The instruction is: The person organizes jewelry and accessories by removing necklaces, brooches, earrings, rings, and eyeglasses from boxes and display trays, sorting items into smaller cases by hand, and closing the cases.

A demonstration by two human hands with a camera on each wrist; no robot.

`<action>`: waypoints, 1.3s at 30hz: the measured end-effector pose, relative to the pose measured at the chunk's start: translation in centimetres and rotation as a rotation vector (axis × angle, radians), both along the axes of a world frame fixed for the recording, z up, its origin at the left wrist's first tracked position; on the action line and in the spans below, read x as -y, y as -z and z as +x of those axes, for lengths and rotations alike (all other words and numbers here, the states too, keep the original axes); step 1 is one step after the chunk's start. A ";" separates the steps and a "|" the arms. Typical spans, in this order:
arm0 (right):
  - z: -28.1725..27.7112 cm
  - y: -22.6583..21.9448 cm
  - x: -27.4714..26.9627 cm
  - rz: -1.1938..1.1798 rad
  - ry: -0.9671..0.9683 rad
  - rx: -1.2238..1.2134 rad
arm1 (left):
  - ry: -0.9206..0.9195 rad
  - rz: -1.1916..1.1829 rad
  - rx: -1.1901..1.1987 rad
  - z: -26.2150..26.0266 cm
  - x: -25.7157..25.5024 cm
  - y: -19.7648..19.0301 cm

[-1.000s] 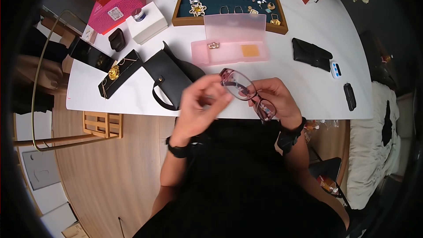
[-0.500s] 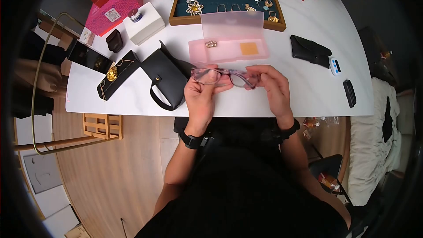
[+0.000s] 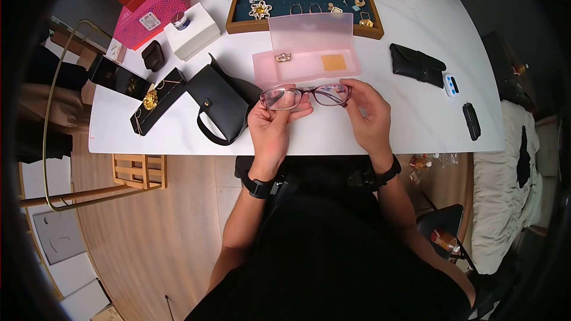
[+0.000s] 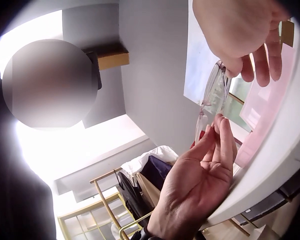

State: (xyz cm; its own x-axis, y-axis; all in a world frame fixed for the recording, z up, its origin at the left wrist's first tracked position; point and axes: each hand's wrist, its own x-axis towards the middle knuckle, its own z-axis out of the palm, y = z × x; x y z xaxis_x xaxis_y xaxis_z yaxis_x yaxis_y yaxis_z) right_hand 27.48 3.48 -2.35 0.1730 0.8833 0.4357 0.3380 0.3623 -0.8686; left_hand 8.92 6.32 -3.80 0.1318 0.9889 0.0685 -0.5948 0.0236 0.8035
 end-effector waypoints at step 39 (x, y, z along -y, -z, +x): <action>-0.2 -0.1 0.5 0.005 -0.159 0.233 | 0.116 0.059 0.006 -0.3 0.2 -0.1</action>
State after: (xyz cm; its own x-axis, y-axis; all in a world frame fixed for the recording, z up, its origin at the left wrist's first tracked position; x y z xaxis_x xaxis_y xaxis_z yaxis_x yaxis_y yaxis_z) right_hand 27.30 2.94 -2.21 -0.0726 0.8890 0.4521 0.4670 0.4308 -0.7722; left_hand 8.61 6.10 -3.67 0.2446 0.9613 0.1269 -0.5959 0.0458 0.8018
